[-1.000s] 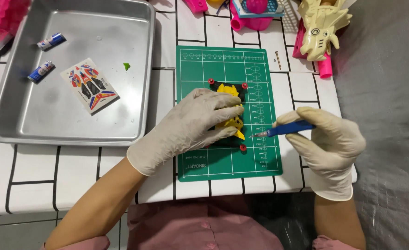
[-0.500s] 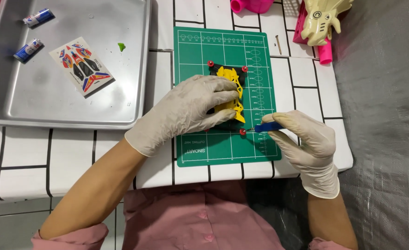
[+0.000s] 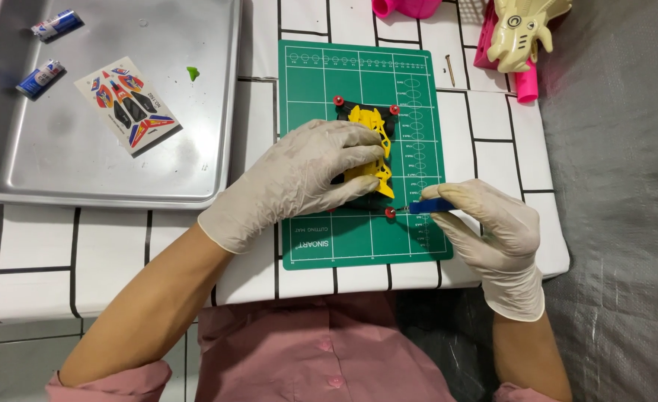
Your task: The person assembles a yellow toy car on a green cutting mat, using a blue screwdriver to tighten screws on the wheels. After assembling the car, the person places it into a cardboard box and hands the box to another person sitting nearby.
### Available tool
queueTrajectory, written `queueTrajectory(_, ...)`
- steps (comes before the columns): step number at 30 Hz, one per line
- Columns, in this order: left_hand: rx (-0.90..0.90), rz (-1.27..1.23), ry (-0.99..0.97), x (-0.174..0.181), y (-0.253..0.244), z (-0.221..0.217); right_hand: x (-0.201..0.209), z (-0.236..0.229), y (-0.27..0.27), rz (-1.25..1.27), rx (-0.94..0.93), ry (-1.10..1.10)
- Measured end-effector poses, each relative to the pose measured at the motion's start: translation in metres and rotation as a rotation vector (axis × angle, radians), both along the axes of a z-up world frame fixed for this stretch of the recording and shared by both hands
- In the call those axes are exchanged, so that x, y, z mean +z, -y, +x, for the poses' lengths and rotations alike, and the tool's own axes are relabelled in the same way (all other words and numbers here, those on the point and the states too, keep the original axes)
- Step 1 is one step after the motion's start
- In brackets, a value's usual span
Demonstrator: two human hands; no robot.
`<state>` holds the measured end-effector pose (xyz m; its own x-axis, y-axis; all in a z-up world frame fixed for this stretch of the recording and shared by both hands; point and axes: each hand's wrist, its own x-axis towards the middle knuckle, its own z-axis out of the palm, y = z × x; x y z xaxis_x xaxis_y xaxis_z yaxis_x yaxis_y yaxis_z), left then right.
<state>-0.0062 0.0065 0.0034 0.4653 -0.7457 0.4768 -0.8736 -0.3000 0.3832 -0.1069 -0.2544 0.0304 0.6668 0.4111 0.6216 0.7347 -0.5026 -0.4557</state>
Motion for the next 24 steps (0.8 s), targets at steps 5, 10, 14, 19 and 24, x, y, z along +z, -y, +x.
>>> queueTrajectory(5, 0.007, -0.002, -0.008, -0.001, 0.001, 0.0, -0.001, 0.003, 0.001, 0.005, 0.03, 0.001)
queueTrajectory(10, -0.009, -0.004, -0.014, 0.0, 0.0, 0.0, 0.001, 0.006, 0.001, -0.018, 0.072, 0.014)
queueTrajectory(14, -0.002, -0.009, -0.006, -0.001, 0.001, 0.0, 0.006, 0.007, -0.001, -0.068, 0.081, 0.039)
queueTrajectory(19, 0.001, 0.007, -0.004, -0.002, 0.001, 0.001, 0.013, 0.006, -0.003, -0.1, 0.129, 0.02)
queueTrajectory(24, 0.0, 0.0, -0.011, -0.001, 0.001, 0.0, 0.018, 0.003, -0.012, -0.07, 0.068, 0.011)
